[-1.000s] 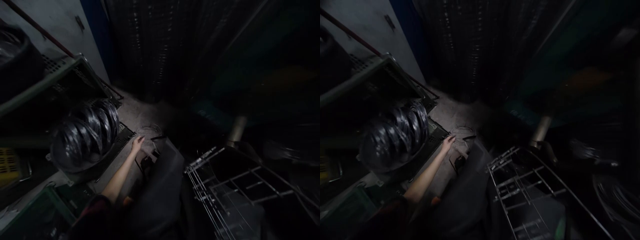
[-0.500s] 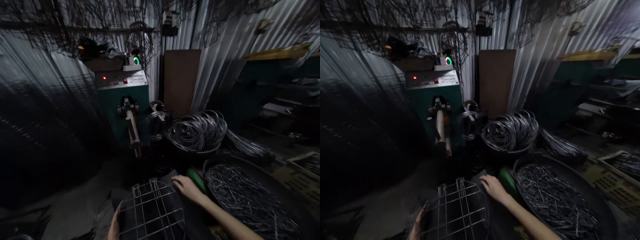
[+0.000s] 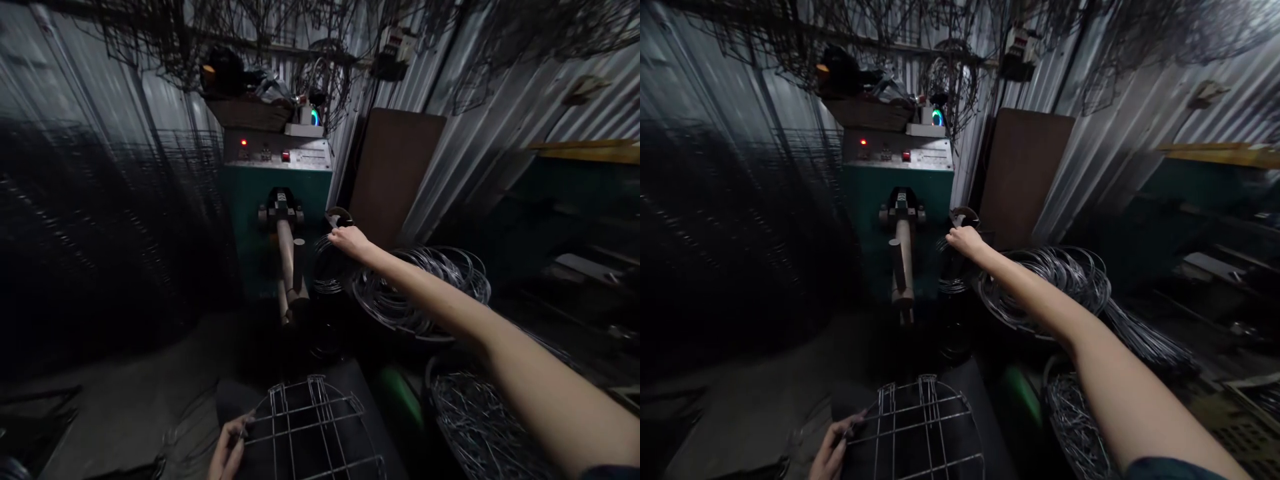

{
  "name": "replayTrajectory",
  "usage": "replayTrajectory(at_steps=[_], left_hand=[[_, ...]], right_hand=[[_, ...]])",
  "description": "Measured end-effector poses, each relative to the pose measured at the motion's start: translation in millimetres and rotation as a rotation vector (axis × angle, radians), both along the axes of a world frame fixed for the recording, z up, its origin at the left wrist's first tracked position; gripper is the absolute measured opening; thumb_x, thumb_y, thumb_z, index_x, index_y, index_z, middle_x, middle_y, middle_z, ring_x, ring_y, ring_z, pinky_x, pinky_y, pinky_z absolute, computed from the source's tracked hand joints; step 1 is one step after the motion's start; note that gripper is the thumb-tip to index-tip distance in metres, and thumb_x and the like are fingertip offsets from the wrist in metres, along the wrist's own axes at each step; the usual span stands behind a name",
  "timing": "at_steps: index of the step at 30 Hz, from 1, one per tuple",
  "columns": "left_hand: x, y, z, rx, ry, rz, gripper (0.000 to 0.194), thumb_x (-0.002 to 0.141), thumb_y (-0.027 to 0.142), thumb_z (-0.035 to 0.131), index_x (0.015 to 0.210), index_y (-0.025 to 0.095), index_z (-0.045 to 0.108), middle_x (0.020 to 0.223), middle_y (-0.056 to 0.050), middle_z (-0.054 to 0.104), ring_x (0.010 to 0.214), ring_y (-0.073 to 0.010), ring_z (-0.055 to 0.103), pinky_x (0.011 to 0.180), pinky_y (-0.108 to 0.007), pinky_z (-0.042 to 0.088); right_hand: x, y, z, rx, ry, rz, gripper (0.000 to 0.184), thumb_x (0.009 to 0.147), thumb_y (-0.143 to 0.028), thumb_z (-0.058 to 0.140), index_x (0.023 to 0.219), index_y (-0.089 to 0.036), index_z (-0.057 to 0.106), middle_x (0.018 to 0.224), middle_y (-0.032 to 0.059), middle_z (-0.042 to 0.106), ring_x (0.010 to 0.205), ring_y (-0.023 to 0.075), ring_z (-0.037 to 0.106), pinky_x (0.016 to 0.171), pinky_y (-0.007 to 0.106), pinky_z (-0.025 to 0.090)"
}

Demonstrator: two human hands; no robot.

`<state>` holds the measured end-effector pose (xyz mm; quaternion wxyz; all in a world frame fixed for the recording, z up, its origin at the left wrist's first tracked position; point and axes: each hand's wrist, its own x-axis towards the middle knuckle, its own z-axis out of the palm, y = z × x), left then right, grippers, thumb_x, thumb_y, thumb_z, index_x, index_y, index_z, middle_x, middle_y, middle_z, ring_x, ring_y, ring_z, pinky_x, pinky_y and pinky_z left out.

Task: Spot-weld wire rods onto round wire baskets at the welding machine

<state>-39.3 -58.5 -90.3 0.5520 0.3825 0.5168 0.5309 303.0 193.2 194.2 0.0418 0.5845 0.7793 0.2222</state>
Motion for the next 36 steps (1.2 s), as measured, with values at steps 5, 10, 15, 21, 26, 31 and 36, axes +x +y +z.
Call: replayTrajectory(at_steps=[5, 10, 15, 21, 26, 31, 36], left_hand=[[4.9, 12.7, 6.6, 0.110, -0.064, -0.130, 0.042, 0.070, 0.060, 0.064, 0.078, 0.020, 0.057, 0.102, -0.008, 0.065, 0.123, -0.0344, 0.049, 0.108, -0.046, 0.034], [8.6, 13.9, 28.0, 0.079, 0.035, -0.097, 0.047, 0.077, 0.058, 0.059, 0.105, 0.019, 0.059, 0.126, -0.011, 0.057, 0.124, -0.0292, 0.048, 0.109, -0.043, 0.032], [10.9, -4.1, 101.9, 0.195, 0.148, -0.099, 0.051, 0.089, 0.053, 0.048, 0.124, 0.017, 0.056, 0.117, -0.010, 0.062, 0.107, -0.0208, 0.057, 0.098, -0.034, 0.041], [17.9, -18.5, 146.6, 0.079, 0.063, -0.382, 0.065, 0.089, 0.063, 0.039, 0.136, 0.018, 0.048, 0.085, -0.006, 0.065, 0.066, -0.0111, 0.055, 0.062, -0.022, 0.043], [7.0, 0.6, 114.9, 0.066, 0.509, -0.214, 0.043, 0.084, 0.036, 0.061, 0.123, 0.018, 0.061, 0.080, -0.002, 0.068, 0.072, -0.0148, 0.061, 0.071, -0.025, 0.048], [11.5, 8.8, 97.4, 0.154, 0.867, -0.247, 0.028, 0.089, 0.029, 0.055, 0.112, 0.020, 0.068, 0.111, -0.006, 0.070, 0.103, -0.0217, 0.064, 0.094, -0.032, 0.047], [13.7, 0.9, 94.8, 0.201, 0.987, -0.249, 0.033, 0.087, 0.030, 0.060, 0.117, 0.019, 0.066, 0.106, -0.008, 0.070, 0.097, -0.0247, 0.065, 0.090, -0.035, 0.049]], right_hand=[[24.9, -41.8, 6.8, -0.046, -0.109, 0.010, 0.032, 0.092, -0.008, 0.034, 0.112, -0.012, 0.058, 0.091, 0.0139, 0.066, 0.076, 0.0214, 0.062, 0.061, 0.030, 0.039], [62.4, -138.8, 4.5, -0.010, -0.043, 0.220, 0.027, 0.094, -0.018, 0.035, 0.094, -0.019, 0.061, 0.085, 0.0092, 0.065, 0.080, 0.0191, 0.060, 0.069, 0.031, 0.041], [56.4, -236.2, -22.2, 0.402, 0.488, 0.000, 0.041, 0.094, -0.055, 0.032, 0.103, -0.027, 0.061, 0.087, 0.0096, 0.065, 0.079, 0.0217, 0.062, 0.063, 0.036, 0.039], [-17.9, -287.5, -104.0, 0.082, 1.038, -0.263, 0.033, 0.082, -0.055, 0.048, 0.085, -0.023, 0.056, 0.070, 0.0047, 0.061, 0.055, 0.0184, 0.055, 0.054, 0.032, 0.042], [-44.1, -285.8, -168.5, -0.072, 0.983, -0.297, 0.025, 0.084, -0.040, 0.041, 0.086, -0.021, 0.056, 0.077, 0.0066, 0.063, 0.067, 0.0219, 0.059, 0.063, 0.033, 0.044], [-40.6, -290.3, -185.4, -0.069, 0.870, -0.304, 0.026, 0.086, -0.033, 0.040, 0.095, -0.020, 0.060, 0.083, 0.0085, 0.060, 0.074, 0.0237, 0.058, 0.069, 0.035, 0.045], [-37.4, -297.5, -182.1, -0.092, 0.853, -0.284, 0.031, 0.088, -0.031, 0.038, 0.100, -0.019, 0.064, 0.082, 0.0090, 0.057, 0.072, 0.0235, 0.057, 0.071, 0.036, 0.047]])
